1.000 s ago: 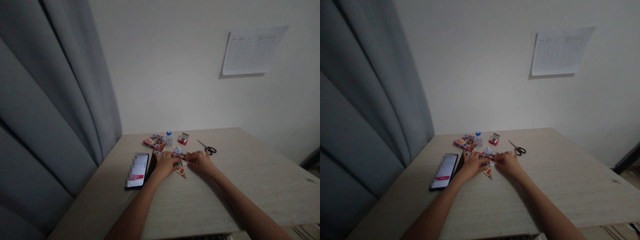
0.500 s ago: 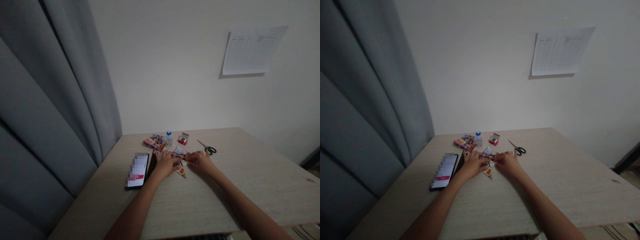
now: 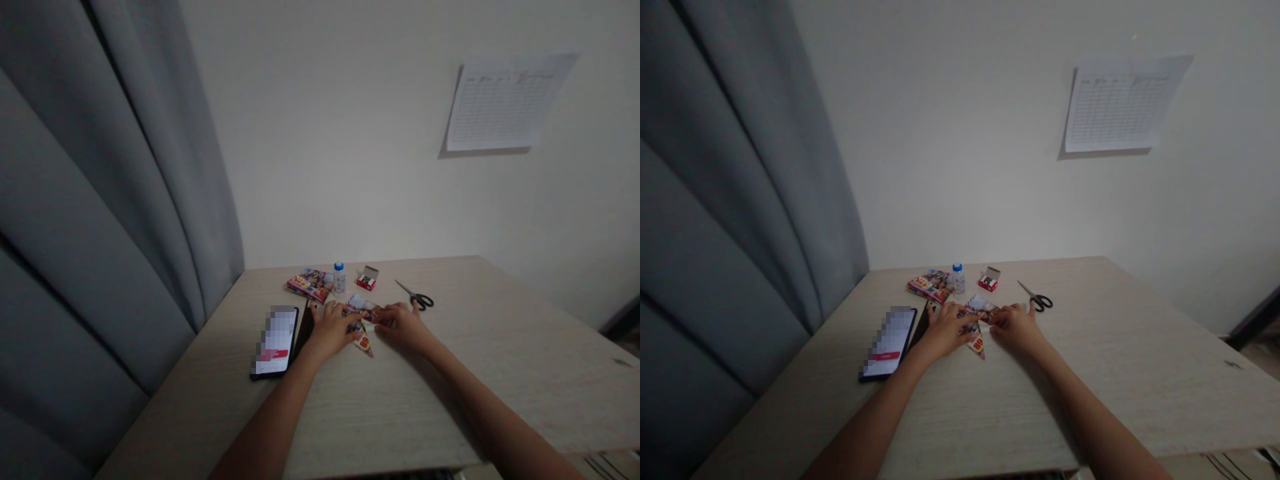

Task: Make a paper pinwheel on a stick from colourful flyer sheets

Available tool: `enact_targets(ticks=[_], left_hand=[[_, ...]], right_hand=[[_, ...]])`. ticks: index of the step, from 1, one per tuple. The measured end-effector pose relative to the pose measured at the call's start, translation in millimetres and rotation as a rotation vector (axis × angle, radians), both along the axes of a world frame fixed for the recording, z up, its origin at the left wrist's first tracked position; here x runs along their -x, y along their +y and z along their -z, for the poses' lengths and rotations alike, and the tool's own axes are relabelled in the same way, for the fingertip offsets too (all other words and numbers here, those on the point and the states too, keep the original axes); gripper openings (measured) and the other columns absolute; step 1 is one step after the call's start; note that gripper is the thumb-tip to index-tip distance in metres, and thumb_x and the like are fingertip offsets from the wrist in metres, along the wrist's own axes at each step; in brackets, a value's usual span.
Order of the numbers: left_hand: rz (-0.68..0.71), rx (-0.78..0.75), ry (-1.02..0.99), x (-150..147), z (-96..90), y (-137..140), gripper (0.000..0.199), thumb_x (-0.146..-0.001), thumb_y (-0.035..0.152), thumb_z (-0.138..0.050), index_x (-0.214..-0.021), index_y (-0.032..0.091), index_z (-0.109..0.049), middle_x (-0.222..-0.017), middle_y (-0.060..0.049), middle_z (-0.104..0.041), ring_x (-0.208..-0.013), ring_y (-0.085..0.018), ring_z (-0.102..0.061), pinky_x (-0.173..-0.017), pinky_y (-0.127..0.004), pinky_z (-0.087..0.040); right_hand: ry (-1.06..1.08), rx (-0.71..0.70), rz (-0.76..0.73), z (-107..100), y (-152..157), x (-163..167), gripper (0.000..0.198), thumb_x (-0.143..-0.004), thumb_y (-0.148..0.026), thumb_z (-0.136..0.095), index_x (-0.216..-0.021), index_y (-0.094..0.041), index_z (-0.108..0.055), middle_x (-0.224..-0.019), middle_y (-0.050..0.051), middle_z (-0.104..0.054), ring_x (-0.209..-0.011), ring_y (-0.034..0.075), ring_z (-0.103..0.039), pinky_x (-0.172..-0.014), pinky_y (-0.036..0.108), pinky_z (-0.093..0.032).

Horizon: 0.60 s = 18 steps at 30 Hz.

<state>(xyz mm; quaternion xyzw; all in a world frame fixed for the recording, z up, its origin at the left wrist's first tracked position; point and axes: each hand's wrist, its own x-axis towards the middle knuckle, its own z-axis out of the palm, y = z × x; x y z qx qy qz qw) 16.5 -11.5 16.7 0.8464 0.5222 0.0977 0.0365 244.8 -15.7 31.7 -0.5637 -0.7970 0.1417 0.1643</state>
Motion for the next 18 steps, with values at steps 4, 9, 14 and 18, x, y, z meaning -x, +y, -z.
enact_targets(ticks=[4,9,14,18], left_hand=[[-0.007,0.002,0.020,-0.6,-1.6,-0.8,0.044,-0.090,0.059,-0.059,-0.133,0.052,-0.056,-0.139,-0.005,-0.052,-0.139,-0.038,-0.031,-0.107,-0.083,-0.002],[-0.002,-0.008,-0.004,-1.9,-4.2,-2.3,0.042,-0.090,0.058,-0.060,-0.130,0.049,-0.061,-0.140,-0.006,-0.053,-0.139,-0.038,-0.031,-0.108,-0.081,0.001],[-0.008,-0.004,0.009,-2.5,-7.9,-3.9,0.042,-0.089,0.057,-0.062,-0.129,0.047,-0.062,-0.139,-0.005,-0.054,-0.138,-0.038,-0.031,-0.110,-0.079,0.001],[-0.002,-0.014,0.004,-2.4,-6.1,-3.2,0.042,-0.089,0.058,-0.061,-0.129,0.046,-0.062,-0.138,-0.006,-0.054,-0.137,-0.038,-0.032,-0.109,-0.080,0.001]], right_hand=[[0.006,0.011,0.009,1.2,0.6,-0.3,0.022,-0.087,-0.035,-0.062,-0.104,-0.033,-0.077,-0.119,0.005,-0.073,-0.125,0.032,-0.054,-0.113,0.073,0.001],[-0.001,0.002,0.013,2.6,0.8,0.3,0.023,-0.087,-0.035,-0.062,-0.103,-0.032,-0.077,-0.116,0.005,-0.074,-0.123,0.032,-0.055,-0.112,0.073,0.000],[-0.014,0.020,0.028,1.6,0.6,1.4,0.021,-0.087,-0.035,-0.062,-0.101,-0.032,-0.077,-0.117,0.006,-0.073,-0.124,0.031,-0.054,-0.114,0.070,-0.001],[0.004,-0.001,0.022,1.9,-0.3,0.9,0.022,-0.088,-0.036,-0.061,-0.103,-0.033,-0.077,-0.116,0.005,-0.074,-0.124,0.032,-0.055,-0.114,0.071,-0.001]])
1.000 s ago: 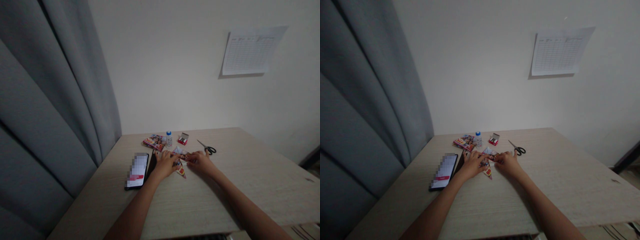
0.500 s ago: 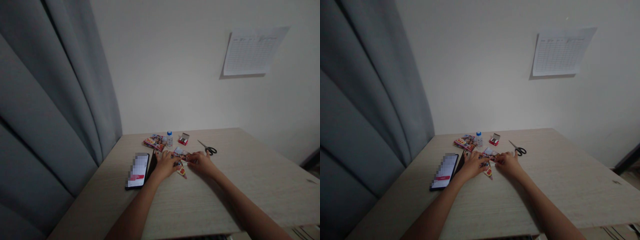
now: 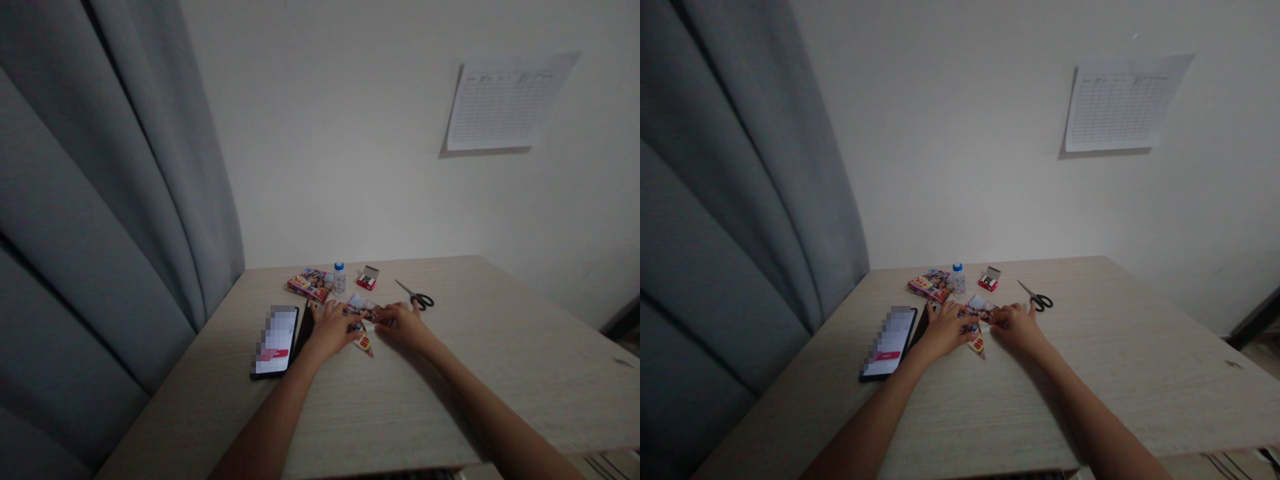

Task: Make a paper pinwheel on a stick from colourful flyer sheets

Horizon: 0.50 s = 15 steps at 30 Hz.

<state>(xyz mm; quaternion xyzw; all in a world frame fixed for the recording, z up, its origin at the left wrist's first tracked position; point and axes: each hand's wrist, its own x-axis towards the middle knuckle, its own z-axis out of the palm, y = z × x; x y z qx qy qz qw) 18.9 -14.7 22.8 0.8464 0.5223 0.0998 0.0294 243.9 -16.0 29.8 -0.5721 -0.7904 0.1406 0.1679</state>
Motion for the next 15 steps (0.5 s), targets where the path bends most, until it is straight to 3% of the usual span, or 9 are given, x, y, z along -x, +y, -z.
enact_targets(ticks=[7,15], left_hand=[[-0.031,-0.028,-0.025,-2.3,6.0,0.6,0.055,-0.089,0.054,-0.064,-0.141,0.042,-0.050,-0.138,-0.008,-0.055,-0.136,-0.036,-0.035,-0.108,-0.080,0.003],[-0.005,-0.006,0.000,-3.8,5.4,-1.4,0.041,-0.092,0.052,-0.060,-0.133,0.055,-0.055,-0.138,-0.005,-0.053,-0.137,-0.035,-0.034,-0.108,-0.081,0.005]], right_hand=[[0.008,-0.007,0.000,1.8,1.0,-1.3,0.022,-0.086,-0.035,-0.064,-0.104,-0.035,-0.077,-0.123,0.005,-0.072,-0.125,0.032,-0.054,-0.113,0.073,-0.001],[0.035,0.005,0.001,-1.5,-0.3,-0.5,0.027,-0.087,-0.035,-0.063,-0.111,-0.034,-0.075,-0.116,0.005,-0.074,-0.122,0.030,-0.056,-0.114,0.071,0.001]])
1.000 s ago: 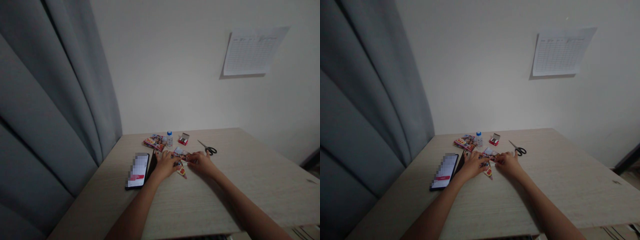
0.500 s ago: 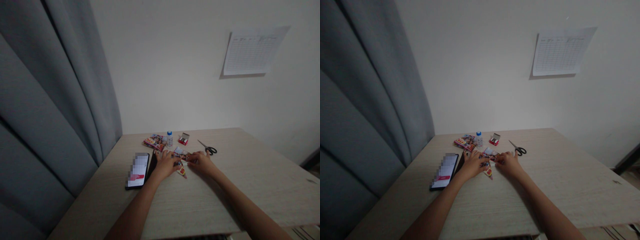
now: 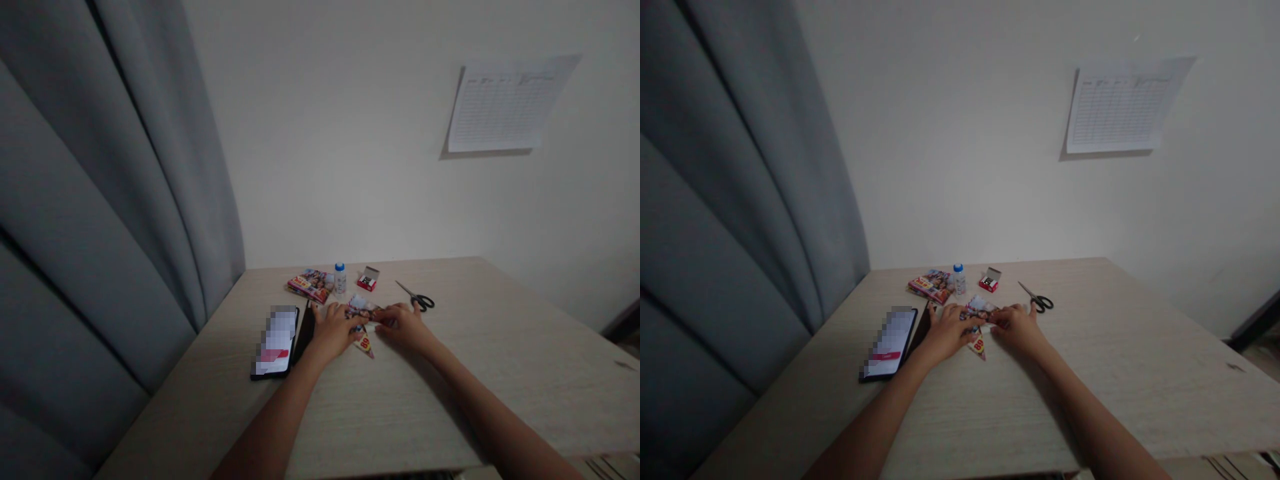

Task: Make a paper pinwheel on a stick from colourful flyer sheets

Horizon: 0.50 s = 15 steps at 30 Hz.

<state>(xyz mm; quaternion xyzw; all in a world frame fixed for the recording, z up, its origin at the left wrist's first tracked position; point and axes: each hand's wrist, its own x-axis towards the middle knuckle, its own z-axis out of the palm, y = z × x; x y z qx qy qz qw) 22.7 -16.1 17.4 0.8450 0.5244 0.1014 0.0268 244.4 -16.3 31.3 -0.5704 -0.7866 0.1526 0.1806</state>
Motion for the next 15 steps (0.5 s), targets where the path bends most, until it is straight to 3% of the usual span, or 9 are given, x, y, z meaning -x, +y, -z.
enact_targets(ticks=[15], left_hand=[[-0.003,0.016,0.019,0.1,0.2,2.7,0.033,-0.092,0.055,-0.058,-0.125,0.057,-0.061,-0.146,-0.003,-0.047,-0.139,-0.039,-0.030,-0.106,-0.083,0.003]], right_hand=[[0.005,-0.016,-0.001,0.7,-1.2,-0.1,0.025,-0.086,-0.034,-0.063,-0.107,-0.034,-0.076,-0.112,0.004,-0.075,-0.120,0.030,-0.057,-0.113,0.073,0.000]])
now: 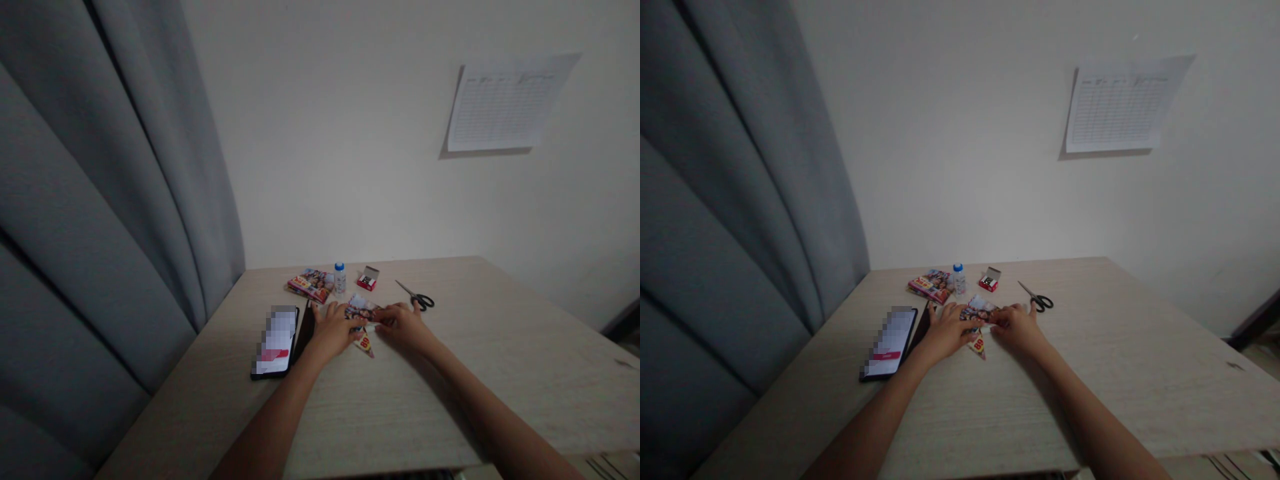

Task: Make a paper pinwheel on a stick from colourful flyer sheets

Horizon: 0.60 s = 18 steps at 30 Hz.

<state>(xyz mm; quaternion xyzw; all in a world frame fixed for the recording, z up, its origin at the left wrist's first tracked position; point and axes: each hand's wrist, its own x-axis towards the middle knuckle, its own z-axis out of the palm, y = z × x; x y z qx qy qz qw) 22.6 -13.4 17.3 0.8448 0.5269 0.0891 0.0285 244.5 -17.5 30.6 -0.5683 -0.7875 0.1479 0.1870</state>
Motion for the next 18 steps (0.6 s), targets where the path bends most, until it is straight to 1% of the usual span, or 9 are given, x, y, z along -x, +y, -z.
enact_targets(ticks=[7,10,13,18], left_hand=[[0.000,-0.005,0.020,0.2,1.8,0.6,0.038,-0.092,0.054,-0.058,-0.129,0.054,-0.059,-0.149,-0.004,-0.045,-0.140,-0.040,-0.029,-0.106,-0.083,0.001],[0.001,-0.043,0.013,-0.2,4.5,1.5,0.047,-0.091,0.051,-0.062,-0.137,0.052,-0.051,-0.153,-0.005,-0.041,-0.140,-0.039,-0.030,-0.107,-0.082,0.000],[0.002,-0.081,-0.002,-0.6,6.0,2.1,0.054,-0.090,0.048,-0.064,-0.142,0.049,-0.047,-0.153,-0.006,-0.042,-0.140,-0.037,-0.032,-0.108,-0.082,-0.001],[0.014,-0.064,0.011,0.3,7.2,2.9,0.053,-0.091,0.048,-0.064,-0.140,0.056,-0.046,-0.154,-0.005,-0.040,-0.140,-0.039,-0.032,-0.105,-0.085,-0.001]], right_hand=[[-0.026,0.019,-0.006,1.0,2.8,0.3,0.027,-0.086,-0.034,-0.062,-0.110,-0.035,-0.075,-0.115,0.005,-0.074,-0.123,0.031,-0.055,-0.113,0.073,0.001],[-0.016,0.005,0.001,4.1,4.1,-0.3,0.027,-0.085,-0.034,-0.064,-0.110,-0.036,-0.075,-0.112,0.004,-0.075,-0.121,0.031,-0.056,-0.113,0.072,0.000],[-0.008,-0.006,-0.003,5.9,4.3,-1.0,0.028,-0.085,-0.034,-0.064,-0.110,-0.036,-0.075,-0.110,0.004,-0.075,-0.119,0.031,-0.057,-0.113,0.071,-0.002],[-0.009,0.009,-0.001,2.9,2.4,-0.6,0.028,-0.086,-0.033,-0.063,-0.111,-0.035,-0.075,-0.112,0.004,-0.075,-0.121,0.030,-0.056,-0.113,0.072,-0.002]])
